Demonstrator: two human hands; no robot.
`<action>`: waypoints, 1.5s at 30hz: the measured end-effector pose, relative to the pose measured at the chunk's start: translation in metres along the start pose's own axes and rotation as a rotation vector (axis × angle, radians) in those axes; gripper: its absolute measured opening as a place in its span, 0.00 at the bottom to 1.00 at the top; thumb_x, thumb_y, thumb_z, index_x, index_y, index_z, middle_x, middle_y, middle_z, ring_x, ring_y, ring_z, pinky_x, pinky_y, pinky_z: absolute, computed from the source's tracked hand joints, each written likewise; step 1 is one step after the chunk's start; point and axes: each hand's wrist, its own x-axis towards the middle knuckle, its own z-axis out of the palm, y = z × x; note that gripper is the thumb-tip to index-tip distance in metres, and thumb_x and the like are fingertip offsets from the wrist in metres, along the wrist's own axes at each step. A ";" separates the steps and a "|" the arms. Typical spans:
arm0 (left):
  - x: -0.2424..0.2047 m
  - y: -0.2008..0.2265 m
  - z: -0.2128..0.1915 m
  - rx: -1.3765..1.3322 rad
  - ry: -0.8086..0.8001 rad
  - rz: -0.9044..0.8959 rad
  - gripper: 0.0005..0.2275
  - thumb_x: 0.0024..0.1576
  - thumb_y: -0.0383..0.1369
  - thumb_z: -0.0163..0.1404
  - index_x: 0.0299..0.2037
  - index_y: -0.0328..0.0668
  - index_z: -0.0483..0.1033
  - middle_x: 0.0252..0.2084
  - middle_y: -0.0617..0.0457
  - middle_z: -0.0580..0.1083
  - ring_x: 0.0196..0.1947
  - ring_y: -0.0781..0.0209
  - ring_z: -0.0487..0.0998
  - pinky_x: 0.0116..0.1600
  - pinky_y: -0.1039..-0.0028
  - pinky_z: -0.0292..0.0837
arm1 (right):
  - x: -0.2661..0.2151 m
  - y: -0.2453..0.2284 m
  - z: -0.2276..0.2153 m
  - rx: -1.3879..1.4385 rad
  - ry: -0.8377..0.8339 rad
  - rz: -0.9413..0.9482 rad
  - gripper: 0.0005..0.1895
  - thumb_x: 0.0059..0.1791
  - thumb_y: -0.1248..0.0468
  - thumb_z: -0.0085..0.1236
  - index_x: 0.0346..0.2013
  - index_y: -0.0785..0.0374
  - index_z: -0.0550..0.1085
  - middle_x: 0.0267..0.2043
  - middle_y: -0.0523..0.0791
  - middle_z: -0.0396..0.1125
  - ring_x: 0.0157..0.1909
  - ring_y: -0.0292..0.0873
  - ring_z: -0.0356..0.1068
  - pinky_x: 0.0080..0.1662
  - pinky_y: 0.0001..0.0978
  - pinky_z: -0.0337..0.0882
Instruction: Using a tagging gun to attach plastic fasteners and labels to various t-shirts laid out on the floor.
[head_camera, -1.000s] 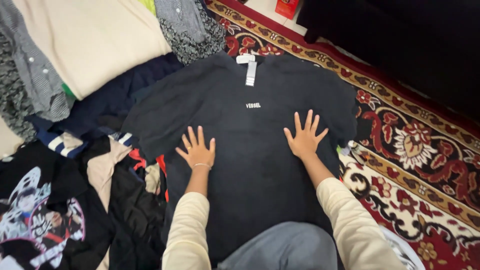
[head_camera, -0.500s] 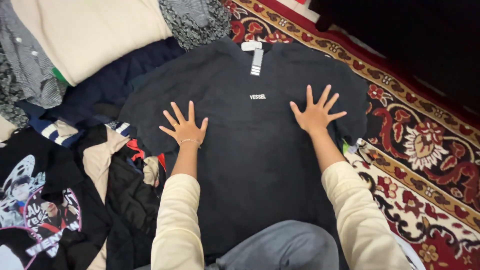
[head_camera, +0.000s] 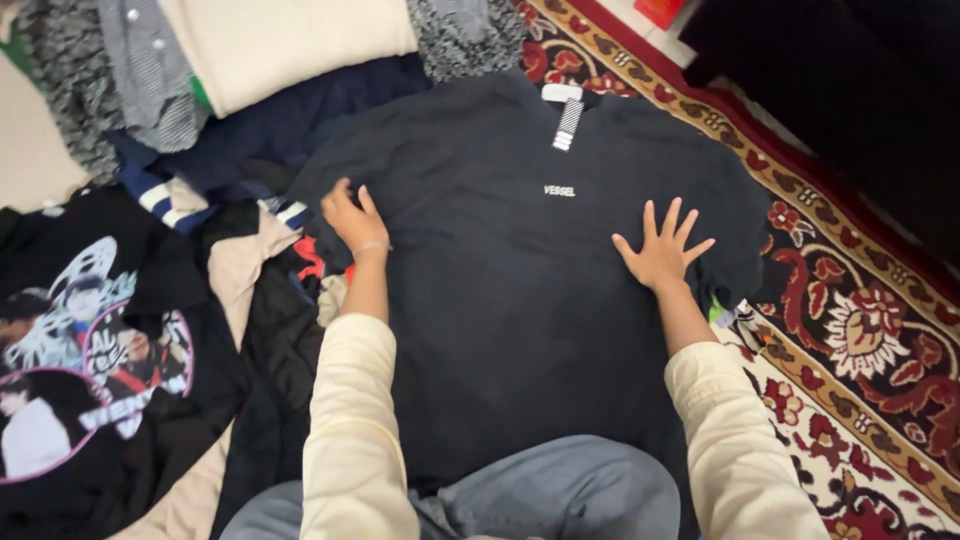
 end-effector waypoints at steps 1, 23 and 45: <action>0.003 -0.007 -0.004 0.006 0.004 -0.008 0.13 0.62 0.35 0.55 0.55 0.50 0.71 0.44 0.53 0.69 0.49 0.52 0.74 0.58 0.58 0.66 | -0.002 0.001 0.005 -0.004 -0.004 -0.009 0.46 0.51 0.27 0.32 0.78 0.41 0.43 0.82 0.50 0.22 0.80 0.61 0.16 0.63 0.85 0.22; -0.012 0.087 0.016 0.235 -0.020 0.678 0.23 0.54 0.25 0.48 0.60 0.61 0.69 0.60 0.52 0.65 0.62 0.48 0.61 0.60 0.52 0.55 | 0.008 0.002 0.024 -0.056 0.049 0.020 0.46 0.50 0.27 0.30 0.78 0.40 0.39 0.82 0.46 0.19 0.80 0.58 0.13 0.63 0.84 0.20; 0.119 0.058 0.147 -0.166 -0.288 -0.024 0.13 0.66 0.37 0.44 0.58 0.49 0.69 0.47 0.45 0.80 0.48 0.50 0.83 0.48 0.63 0.85 | 0.006 0.001 0.033 -0.063 0.127 0.004 0.47 0.50 0.28 0.30 0.78 0.42 0.40 0.82 0.48 0.21 0.80 0.60 0.14 0.62 0.84 0.21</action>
